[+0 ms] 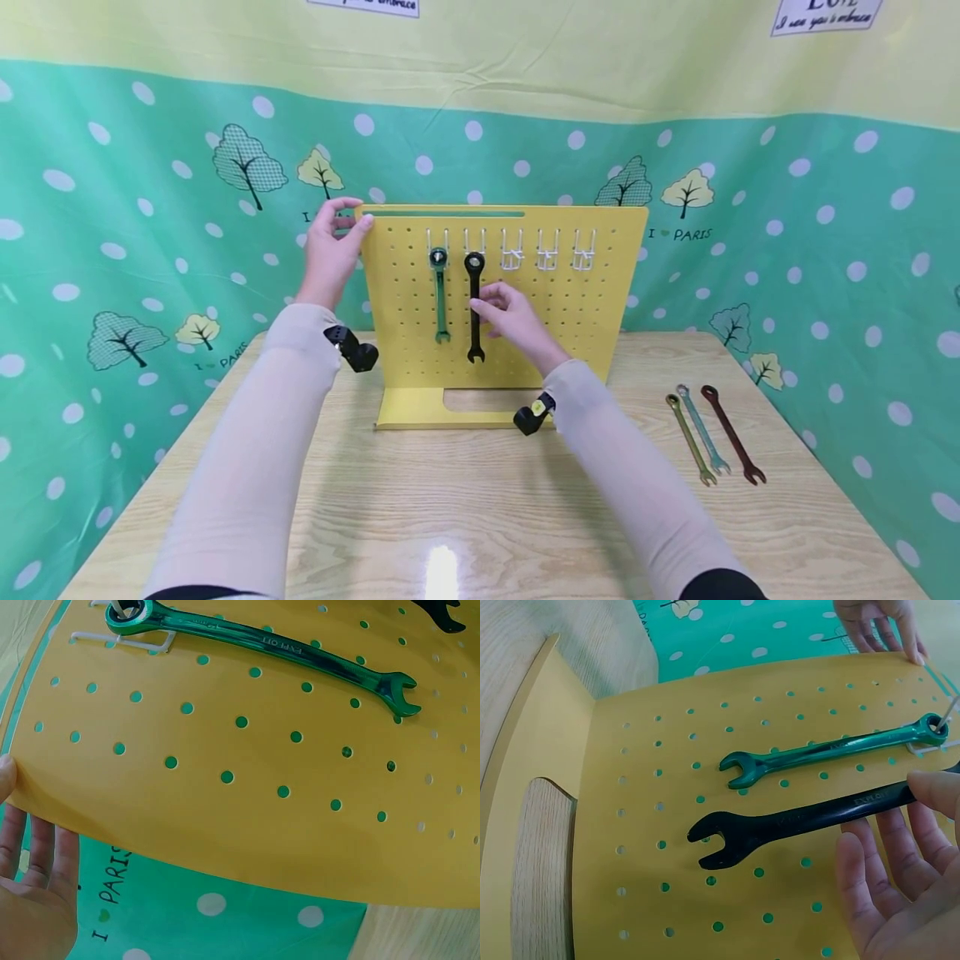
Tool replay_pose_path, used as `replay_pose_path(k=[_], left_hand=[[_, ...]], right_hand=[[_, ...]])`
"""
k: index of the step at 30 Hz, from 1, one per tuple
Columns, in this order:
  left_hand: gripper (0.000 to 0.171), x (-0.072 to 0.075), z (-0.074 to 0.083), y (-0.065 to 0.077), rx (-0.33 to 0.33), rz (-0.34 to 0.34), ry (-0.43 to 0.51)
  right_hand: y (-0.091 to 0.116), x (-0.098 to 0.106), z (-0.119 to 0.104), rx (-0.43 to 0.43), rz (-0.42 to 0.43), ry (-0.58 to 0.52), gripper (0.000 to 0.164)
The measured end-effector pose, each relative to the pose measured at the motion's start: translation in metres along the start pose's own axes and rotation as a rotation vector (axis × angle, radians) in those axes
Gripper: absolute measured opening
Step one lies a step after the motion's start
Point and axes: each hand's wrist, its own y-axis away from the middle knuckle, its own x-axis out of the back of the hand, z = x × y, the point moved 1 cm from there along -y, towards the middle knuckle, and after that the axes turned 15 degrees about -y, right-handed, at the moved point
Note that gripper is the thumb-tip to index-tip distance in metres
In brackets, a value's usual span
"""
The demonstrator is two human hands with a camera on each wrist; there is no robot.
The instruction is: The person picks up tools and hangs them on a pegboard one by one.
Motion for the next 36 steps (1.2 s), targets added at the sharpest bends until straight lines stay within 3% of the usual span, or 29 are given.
replay_pose_path(k=[36], left_hand=[[0.032, -0.001, -0.001, 0.000, -0.021, 0.012, 0.002]], right_hand=[[0.015, 0.010, -0.007, 0.033, -0.042, 0.004, 0.034]])
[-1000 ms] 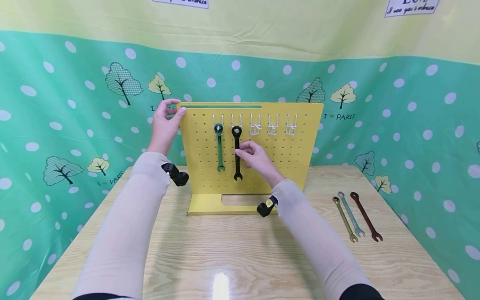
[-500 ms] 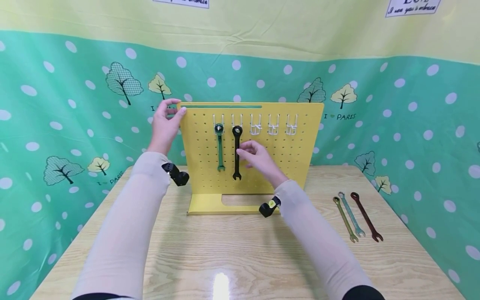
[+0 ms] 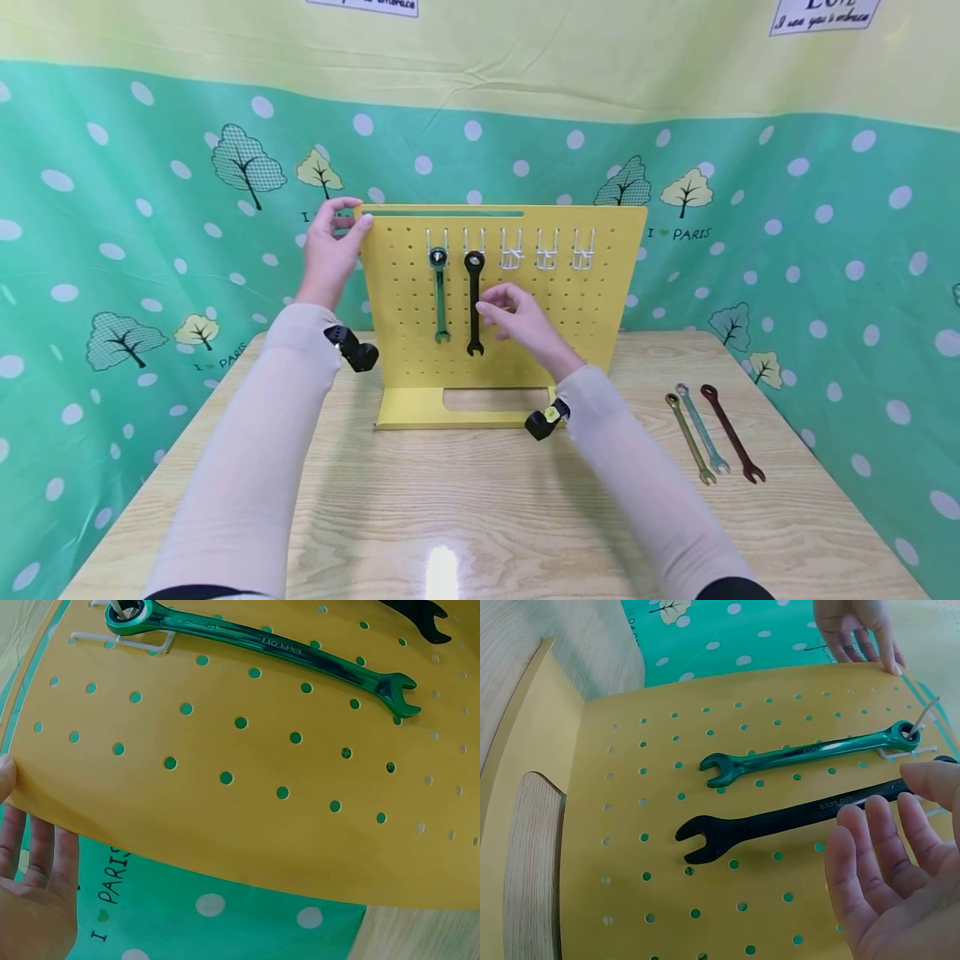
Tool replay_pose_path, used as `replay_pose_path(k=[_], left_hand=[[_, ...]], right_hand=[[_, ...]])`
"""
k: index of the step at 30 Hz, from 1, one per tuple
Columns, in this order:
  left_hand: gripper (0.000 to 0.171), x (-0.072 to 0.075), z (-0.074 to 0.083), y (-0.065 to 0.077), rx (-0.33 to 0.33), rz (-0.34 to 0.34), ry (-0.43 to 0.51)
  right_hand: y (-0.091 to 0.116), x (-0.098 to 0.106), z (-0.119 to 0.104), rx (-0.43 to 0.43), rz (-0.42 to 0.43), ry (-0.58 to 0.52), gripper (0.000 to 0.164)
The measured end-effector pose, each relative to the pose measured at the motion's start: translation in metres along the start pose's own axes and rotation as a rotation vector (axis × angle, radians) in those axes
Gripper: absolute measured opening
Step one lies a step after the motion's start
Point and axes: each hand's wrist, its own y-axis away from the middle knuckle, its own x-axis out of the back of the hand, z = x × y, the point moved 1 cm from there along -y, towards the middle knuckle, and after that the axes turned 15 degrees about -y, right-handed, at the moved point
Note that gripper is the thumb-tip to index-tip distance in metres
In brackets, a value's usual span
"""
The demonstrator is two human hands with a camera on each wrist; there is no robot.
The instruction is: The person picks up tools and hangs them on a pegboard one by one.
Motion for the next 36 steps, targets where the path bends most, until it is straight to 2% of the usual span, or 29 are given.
replay_pose_path(k=[8, 17, 36], left_hand=[[0.031, 0.000, 0.000, -0.001, -0.001, 0.012, 0.007], [0.031, 0.000, 0.000, -0.001, 0.006, 0.002, 0.006], [0.032, 0.000, -0.001, -0.001, 0.008, -0.005, 0.005]], right_hand=[[0.005, 0.005, 0.002, 0.001, -0.046, 0.010, 0.038], [0.018, 0.018, 0.007, -0.038, -0.048, 0.055, 0.041], [0.055, 0.076, 0.031, -0.098, -0.029, 0.176, 0.041]])
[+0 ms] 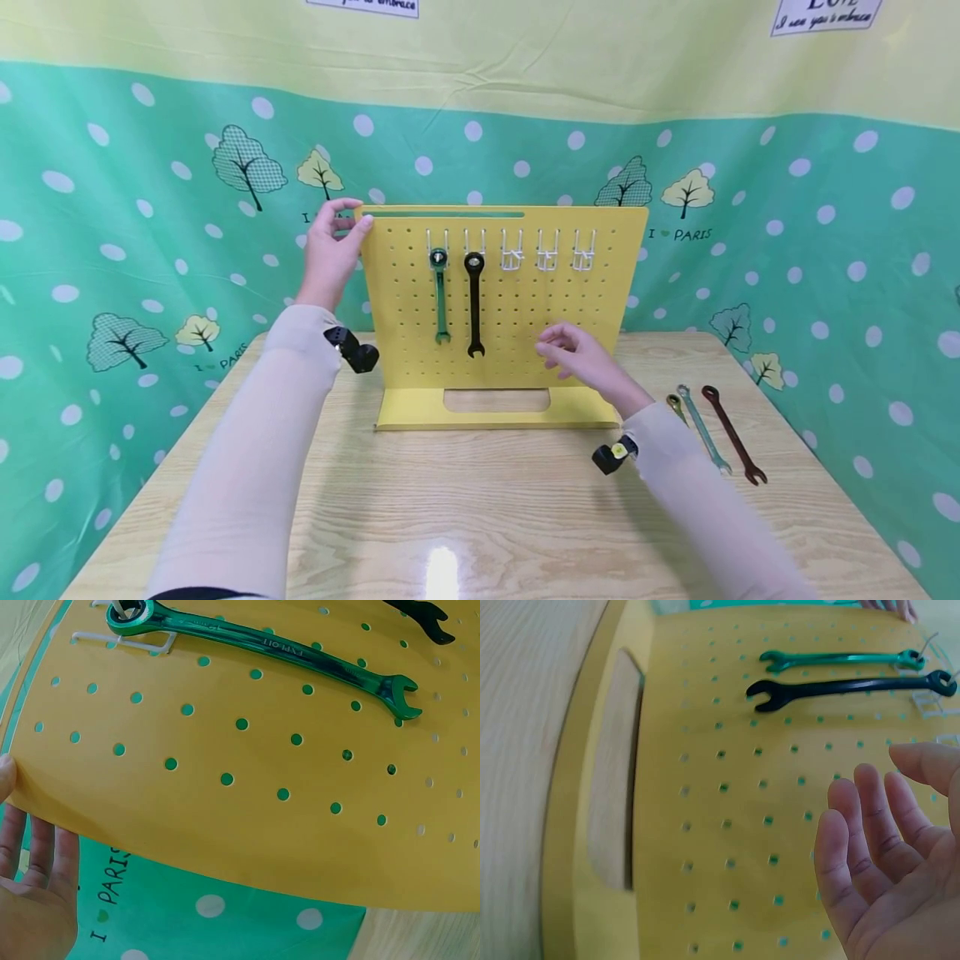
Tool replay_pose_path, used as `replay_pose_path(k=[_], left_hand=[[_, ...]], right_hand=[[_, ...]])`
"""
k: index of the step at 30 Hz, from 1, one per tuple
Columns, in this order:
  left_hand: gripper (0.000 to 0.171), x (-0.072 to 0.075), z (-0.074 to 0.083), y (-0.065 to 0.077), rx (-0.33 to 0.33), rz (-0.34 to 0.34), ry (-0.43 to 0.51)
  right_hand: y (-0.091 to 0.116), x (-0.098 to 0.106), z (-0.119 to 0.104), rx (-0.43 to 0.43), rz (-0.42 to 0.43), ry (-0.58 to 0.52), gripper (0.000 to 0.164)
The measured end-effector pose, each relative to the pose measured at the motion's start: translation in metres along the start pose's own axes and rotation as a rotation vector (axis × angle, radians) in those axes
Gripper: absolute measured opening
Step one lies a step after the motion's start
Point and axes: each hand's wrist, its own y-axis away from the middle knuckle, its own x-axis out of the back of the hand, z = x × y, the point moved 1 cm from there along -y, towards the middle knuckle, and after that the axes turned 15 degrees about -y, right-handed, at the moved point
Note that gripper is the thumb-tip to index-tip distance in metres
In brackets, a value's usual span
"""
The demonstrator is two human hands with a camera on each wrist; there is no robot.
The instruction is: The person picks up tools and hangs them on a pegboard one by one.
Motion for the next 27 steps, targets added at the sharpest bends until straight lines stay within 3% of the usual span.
replay_pose_path(k=[12, 27], left_hand=[[0.032, -0.001, 0.000, 0.001, -0.016, 0.001, 0.004], [0.032, 0.001, 0.001, 0.002, 0.003, -0.009, 0.012]], right_hand=[[0.036, 0.050, 0.029, -0.064, 0.045, 0.098, 0.043], [0.094, 0.108, 0.057, -0.173, 0.152, 0.195, 0.045]])
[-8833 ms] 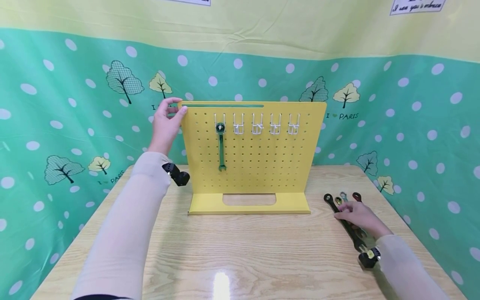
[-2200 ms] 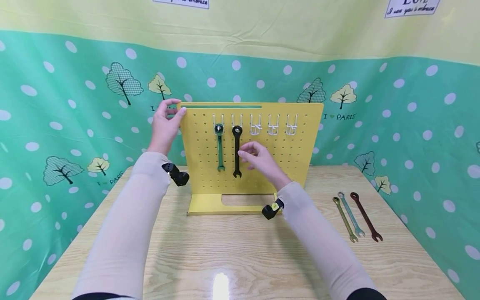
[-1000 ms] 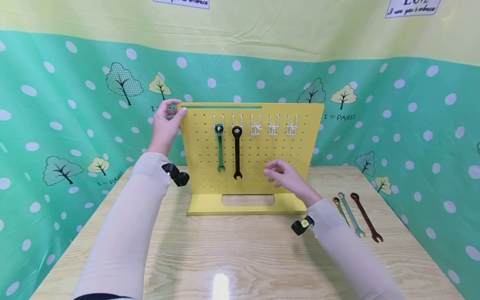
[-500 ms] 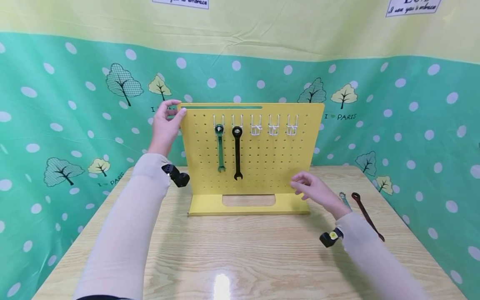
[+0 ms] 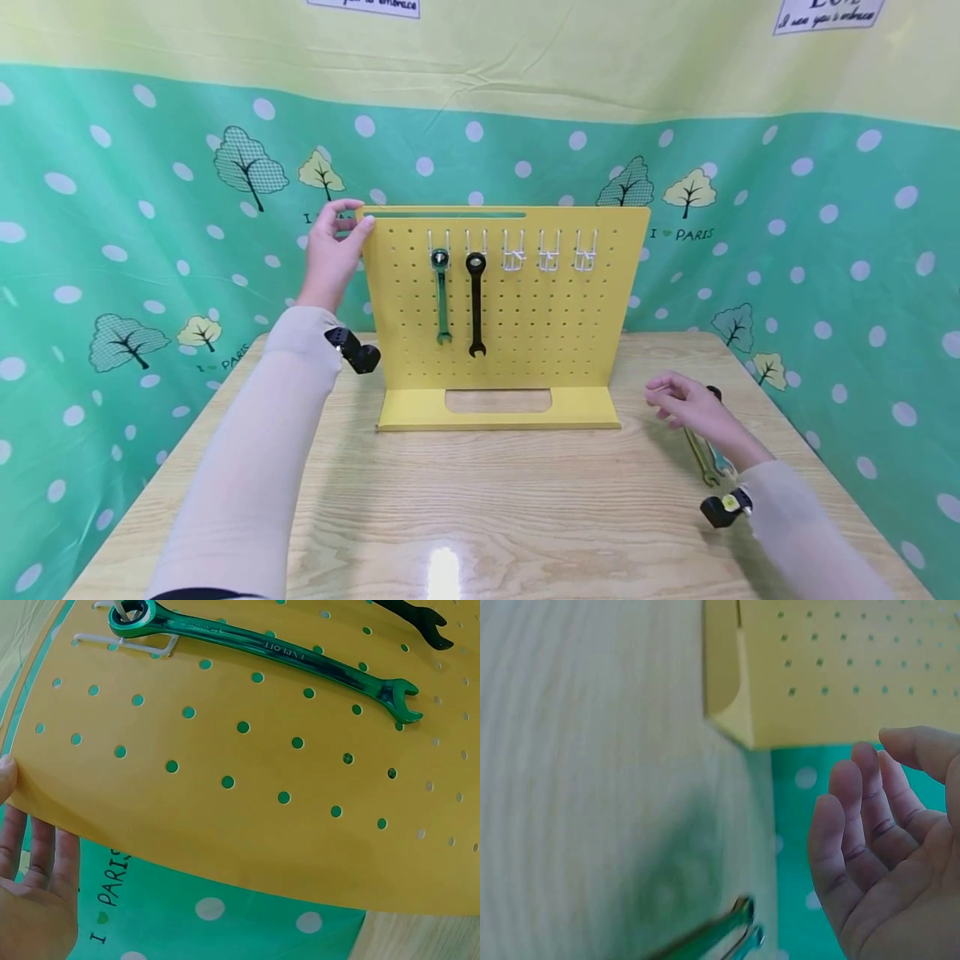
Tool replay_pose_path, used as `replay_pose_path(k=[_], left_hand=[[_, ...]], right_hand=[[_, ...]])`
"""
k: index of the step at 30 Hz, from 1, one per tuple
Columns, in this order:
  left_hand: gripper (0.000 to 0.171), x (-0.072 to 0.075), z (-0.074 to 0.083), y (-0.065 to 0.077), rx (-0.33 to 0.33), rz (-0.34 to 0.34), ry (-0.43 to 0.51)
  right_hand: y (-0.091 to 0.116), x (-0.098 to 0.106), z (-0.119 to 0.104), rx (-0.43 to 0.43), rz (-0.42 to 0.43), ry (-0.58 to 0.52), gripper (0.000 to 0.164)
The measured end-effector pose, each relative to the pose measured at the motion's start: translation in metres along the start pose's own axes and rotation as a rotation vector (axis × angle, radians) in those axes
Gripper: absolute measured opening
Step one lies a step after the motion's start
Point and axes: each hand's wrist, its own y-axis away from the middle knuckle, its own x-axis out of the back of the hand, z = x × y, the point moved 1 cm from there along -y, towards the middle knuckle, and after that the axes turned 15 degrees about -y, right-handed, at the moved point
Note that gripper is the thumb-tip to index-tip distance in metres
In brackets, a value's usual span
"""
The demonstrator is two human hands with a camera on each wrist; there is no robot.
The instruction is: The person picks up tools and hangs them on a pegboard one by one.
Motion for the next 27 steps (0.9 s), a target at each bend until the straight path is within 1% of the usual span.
replay_pose_path(k=[7, 12, 15, 20, 27], left_hand=[[0.032, 0.000, 0.002, 0.001, -0.003, 0.003, 0.005], [0.031, 0.000, 0.002, 0.001, 0.004, 0.004, 0.003], [0.030, 0.000, 0.002, 0.001, 0.008, 0.006, 0.009], [0.031, -0.001, 0.002, 0.001, 0.005, 0.009, 0.005], [0.032, -0.001, 0.001, 0.002, -0.003, 0.009, -0.003]], right_hand=[[0.012, 0.020, 0.023, -0.037, 0.018, 0.040, 0.052], [0.018, 0.032, 0.035, -0.043, 0.025, 0.082, 0.049], [0.020, 0.039, 0.041, -0.056, 0.023, 0.092, 0.051], [0.022, 0.046, 0.049, -0.093, 0.024, 0.115, 0.056], [0.020, 0.050, 0.060, -0.128, 0.031, 0.122, 0.057]])
